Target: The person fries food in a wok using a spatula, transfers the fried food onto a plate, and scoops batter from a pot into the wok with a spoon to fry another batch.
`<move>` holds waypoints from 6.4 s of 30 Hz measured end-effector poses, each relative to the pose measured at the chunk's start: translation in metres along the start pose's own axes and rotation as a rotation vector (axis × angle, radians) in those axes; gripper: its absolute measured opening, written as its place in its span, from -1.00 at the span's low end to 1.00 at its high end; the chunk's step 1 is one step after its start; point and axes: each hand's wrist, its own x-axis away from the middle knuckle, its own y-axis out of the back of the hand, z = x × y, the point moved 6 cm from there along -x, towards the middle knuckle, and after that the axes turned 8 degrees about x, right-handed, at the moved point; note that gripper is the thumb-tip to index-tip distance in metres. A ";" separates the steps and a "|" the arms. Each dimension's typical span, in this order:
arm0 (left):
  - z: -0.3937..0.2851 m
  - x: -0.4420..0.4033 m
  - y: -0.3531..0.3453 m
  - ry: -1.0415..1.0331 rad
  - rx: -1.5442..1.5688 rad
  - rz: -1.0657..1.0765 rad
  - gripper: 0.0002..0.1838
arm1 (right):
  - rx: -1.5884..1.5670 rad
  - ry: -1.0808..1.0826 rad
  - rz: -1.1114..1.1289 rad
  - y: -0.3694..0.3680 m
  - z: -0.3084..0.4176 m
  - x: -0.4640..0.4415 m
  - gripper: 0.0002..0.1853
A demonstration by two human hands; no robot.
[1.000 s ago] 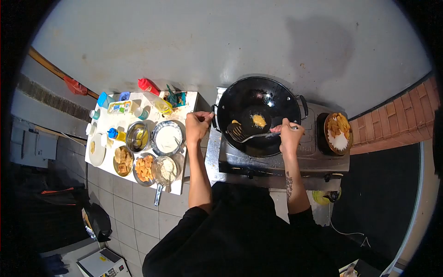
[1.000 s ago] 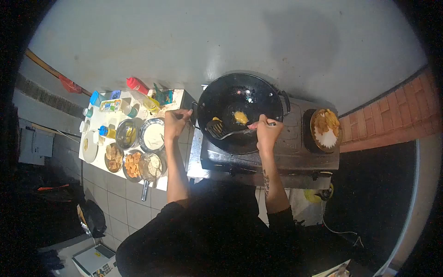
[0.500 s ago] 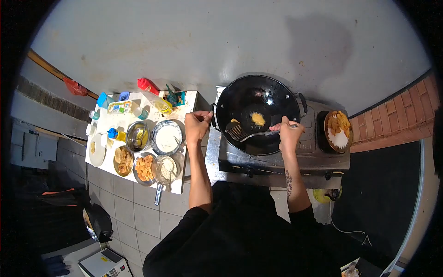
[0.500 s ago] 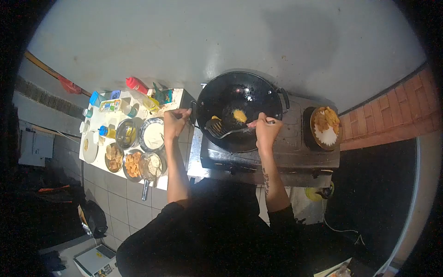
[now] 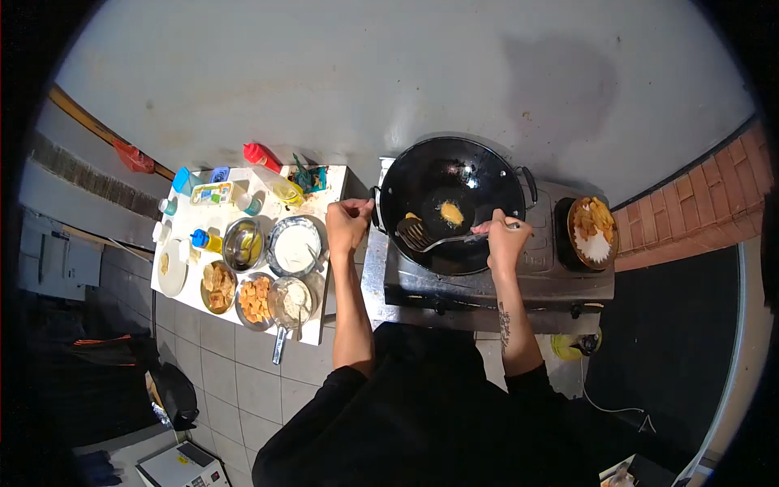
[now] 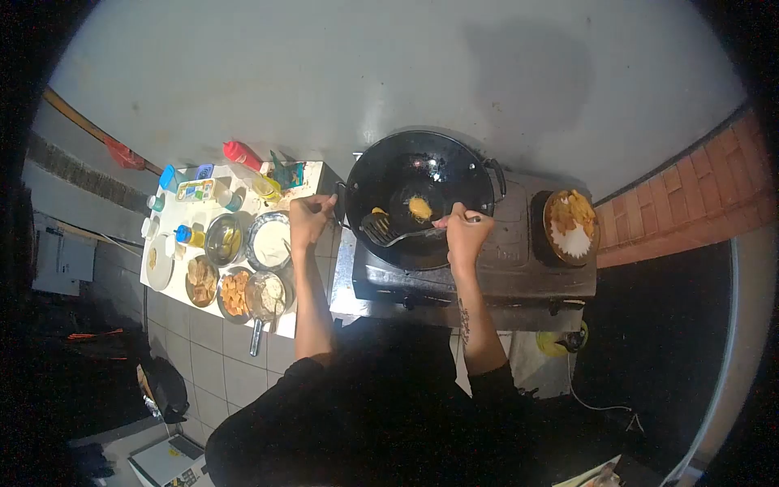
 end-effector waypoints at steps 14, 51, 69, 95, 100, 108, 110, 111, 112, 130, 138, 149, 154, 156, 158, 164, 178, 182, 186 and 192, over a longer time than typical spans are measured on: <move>0.005 0.005 0.000 0.020 0.145 -0.031 -0.72 | 0.041 -0.020 0.143 0.017 0.013 -0.017 -0.64; 0.012 0.000 -0.008 0.003 0.158 -0.120 -0.77 | 0.092 -0.007 0.095 0.013 0.016 -0.033 -0.60; 0.014 -0.002 -0.012 0.027 0.216 -0.010 -0.75 | 0.065 -0.051 0.260 0.031 0.011 -0.039 -0.61; -0.001 0.009 -0.011 0.008 0.144 0.007 -0.61 | 0.316 0.103 0.374 0.013 0.076 -0.066 -0.60; 0.001 0.009 -0.011 0.003 0.118 -0.014 -0.60 | 0.277 0.109 0.393 0.009 0.072 -0.072 -0.65; 0.013 0.005 -0.011 -0.077 0.066 -0.132 -0.70 | 0.296 0.124 0.373 0.006 0.077 -0.079 -0.64; 0.013 0.005 -0.011 -0.076 0.085 -0.146 -0.72 | 0.346 0.217 0.382 0.005 0.081 -0.083 -0.63; 0.013 0.005 -0.012 -0.076 0.086 -0.146 -0.72 | 0.347 0.217 0.382 0.005 0.083 -0.085 -0.63; 0.015 0.004 -0.012 -0.072 0.086 -0.144 -0.72 | 0.381 0.256 0.391 0.004 0.086 -0.085 -0.62; -0.001 0.010 -0.010 -0.064 0.025 -0.159 -0.72 | 0.722 0.373 0.308 -0.016 0.115 -0.080 -0.63; 0.002 0.008 -0.010 -0.072 0.028 -0.145 -0.72 | 0.739 0.377 0.370 -0.023 0.108 -0.095 -0.63; 0.017 0.003 -0.011 -0.036 0.069 -0.138 -0.73 | 0.831 0.368 0.352 -0.031 0.108 -0.101 -0.65; 0.007 0.006 -0.012 -0.053 0.062 -0.149 -0.73 | 0.852 0.424 0.332 -0.036 0.116 -0.090 -0.64; 0.001 0.006 -0.010 -0.068 0.035 -0.170 -0.73 | 0.846 0.467 0.334 -0.040 0.118 -0.088 -0.61; 0.004 0.004 -0.011 -0.048 0.051 -0.135 -0.73 | 0.854 0.484 0.326 -0.039 0.120 -0.084 -0.60; -0.001 0.003 -0.010 -0.081 -0.006 -0.107 -0.69 | 0.851 0.432 0.374 -0.033 0.128 -0.077 -0.68; 0.000 -0.005 -0.011 -0.115 -0.039 -0.128 -0.67 | 0.763 0.454 0.320 -0.017 0.125 -0.076 -0.64; 0.001 -0.005 -0.011 -0.118 -0.036 -0.146 -0.67 | 0.780 0.476 0.294 -0.016 0.123 -0.080 -0.65; -0.005 -0.002 -0.011 -0.100 -0.069 -0.155 -0.66 | 0.821 0.564 0.250 -0.021 0.116 -0.086 -0.66; -0.001 -0.002 -0.010 -0.089 -0.071 -0.163 -0.67 | 0.844 0.481 0.276 -0.024 0.119 -0.082 -0.65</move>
